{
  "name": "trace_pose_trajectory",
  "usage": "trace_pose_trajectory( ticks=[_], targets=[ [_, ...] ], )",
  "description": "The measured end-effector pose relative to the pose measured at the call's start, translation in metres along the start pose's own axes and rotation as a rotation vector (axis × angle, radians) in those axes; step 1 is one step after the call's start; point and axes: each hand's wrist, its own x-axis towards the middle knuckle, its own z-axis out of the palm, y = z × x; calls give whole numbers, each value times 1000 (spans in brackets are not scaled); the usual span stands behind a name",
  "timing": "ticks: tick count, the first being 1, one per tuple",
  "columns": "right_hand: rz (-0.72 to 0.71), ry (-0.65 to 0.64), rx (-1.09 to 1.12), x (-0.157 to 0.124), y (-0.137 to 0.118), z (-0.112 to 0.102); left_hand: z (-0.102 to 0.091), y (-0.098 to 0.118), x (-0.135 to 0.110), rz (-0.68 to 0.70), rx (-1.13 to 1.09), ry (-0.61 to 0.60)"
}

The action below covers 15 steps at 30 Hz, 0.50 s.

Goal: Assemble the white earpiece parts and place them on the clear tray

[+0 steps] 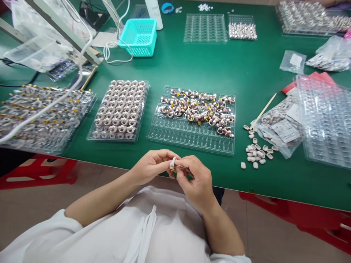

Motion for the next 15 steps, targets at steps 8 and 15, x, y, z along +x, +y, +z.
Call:
trace_pose_trajectory(
  ticks=[8,15],
  targets=[
    [-27,-130,-89,3,-4,-7,1,7,-1,-50,-12,-22],
    [-36,-210,-182,6,-2,-11,-2,5,1,-106,43,-66]
  ],
)
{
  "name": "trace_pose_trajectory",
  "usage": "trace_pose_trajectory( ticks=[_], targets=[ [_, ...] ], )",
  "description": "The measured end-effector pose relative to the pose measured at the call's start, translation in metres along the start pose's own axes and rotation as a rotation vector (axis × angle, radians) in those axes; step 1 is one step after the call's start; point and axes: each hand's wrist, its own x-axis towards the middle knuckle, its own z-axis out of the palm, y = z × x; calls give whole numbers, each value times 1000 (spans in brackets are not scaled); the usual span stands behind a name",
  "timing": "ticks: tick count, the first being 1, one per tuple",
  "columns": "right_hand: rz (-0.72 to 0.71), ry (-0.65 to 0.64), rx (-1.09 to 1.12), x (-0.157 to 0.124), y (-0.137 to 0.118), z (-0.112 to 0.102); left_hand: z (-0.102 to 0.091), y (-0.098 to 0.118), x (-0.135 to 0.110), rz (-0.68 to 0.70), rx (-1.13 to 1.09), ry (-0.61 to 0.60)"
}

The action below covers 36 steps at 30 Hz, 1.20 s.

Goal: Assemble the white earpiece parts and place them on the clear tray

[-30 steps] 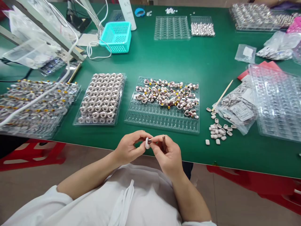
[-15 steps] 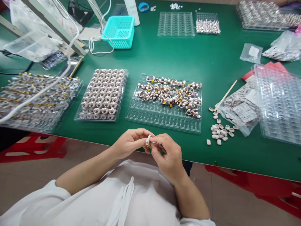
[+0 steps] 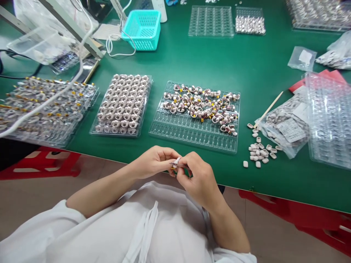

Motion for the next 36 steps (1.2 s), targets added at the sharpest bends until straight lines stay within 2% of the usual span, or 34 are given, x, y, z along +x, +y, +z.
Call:
trace_pose_trajectory(
  ticks=[7,12,15,24,32,36],
  targets=[
    [243,44,103,3,-2,2,2,-10,3,106,-6,73],
    [371,77,246,5,0,2,-1,-11,2,208,37,27],
    [402,76,315,4,3,2,-4,-11,3,224,80,-3],
    [482,37,444,3,8,2,-10,-15,5,241,95,29],
    [522,-18,515,4,10,2,-17,-15,6,198,130,-38],
    [531,-31,550,5,10,3,-19,-15,6,257,223,-40]
  ],
)
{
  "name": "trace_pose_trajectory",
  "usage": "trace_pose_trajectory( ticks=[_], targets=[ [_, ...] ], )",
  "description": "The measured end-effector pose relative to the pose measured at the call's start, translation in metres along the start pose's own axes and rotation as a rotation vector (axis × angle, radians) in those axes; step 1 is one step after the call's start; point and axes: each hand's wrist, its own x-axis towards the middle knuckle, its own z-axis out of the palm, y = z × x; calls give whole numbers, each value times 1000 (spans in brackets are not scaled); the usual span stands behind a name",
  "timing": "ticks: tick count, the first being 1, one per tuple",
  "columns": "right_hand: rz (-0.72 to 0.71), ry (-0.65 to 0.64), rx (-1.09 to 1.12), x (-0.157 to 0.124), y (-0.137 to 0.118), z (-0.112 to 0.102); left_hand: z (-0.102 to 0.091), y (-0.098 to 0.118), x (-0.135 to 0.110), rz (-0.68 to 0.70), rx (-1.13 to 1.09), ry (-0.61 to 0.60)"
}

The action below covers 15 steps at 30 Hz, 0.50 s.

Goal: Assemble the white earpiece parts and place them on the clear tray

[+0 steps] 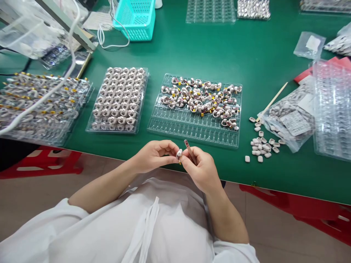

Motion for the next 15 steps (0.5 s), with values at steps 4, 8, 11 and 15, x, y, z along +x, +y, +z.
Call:
trace_pose_trajectory(
  ticks=[4,8,11,15],
  targets=[
    [-4,13,5,0,0,2,1,4,-3,132,281,28],
    [-17,47,-46,-2,0,6,2,8,-4,208,487,84],
    [-35,63,-88,-3,1,7,1,9,-5,208,530,81],
    [-63,76,-123,-4,0,7,-2,9,-5,180,500,71]
  ],
)
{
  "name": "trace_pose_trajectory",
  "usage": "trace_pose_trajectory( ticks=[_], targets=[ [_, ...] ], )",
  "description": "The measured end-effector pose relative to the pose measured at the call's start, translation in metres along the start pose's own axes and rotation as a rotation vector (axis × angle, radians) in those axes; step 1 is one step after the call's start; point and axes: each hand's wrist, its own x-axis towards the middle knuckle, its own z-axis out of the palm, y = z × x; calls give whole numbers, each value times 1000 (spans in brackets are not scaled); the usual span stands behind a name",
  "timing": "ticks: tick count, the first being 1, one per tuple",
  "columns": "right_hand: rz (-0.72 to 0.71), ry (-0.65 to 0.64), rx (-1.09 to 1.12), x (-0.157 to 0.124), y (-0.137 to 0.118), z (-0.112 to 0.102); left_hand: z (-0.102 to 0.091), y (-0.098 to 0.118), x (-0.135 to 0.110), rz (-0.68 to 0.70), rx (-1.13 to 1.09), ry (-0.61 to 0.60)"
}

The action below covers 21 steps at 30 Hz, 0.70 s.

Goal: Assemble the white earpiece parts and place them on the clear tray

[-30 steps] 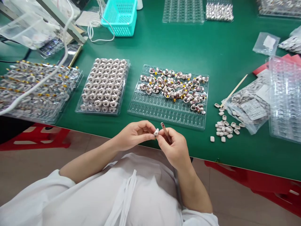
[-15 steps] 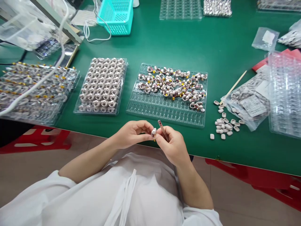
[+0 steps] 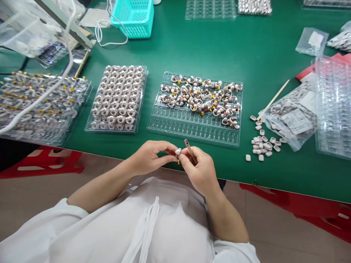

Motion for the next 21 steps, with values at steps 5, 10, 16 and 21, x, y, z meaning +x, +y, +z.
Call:
trace_pose_trajectory(
  ticks=[5,10,16,21],
  targets=[
    [3,22,-15,0,-4,1,-1,-1,0,-8,-14,1],
    [-2,21,-33,1,-6,4,-3,2,1,2,18,10],
    [0,-44,-97,4,-7,0,-5,3,1,-37,-5,-28],
    [16,-95,-121,6,-6,-5,-3,3,0,-94,-77,-39]
  ],
)
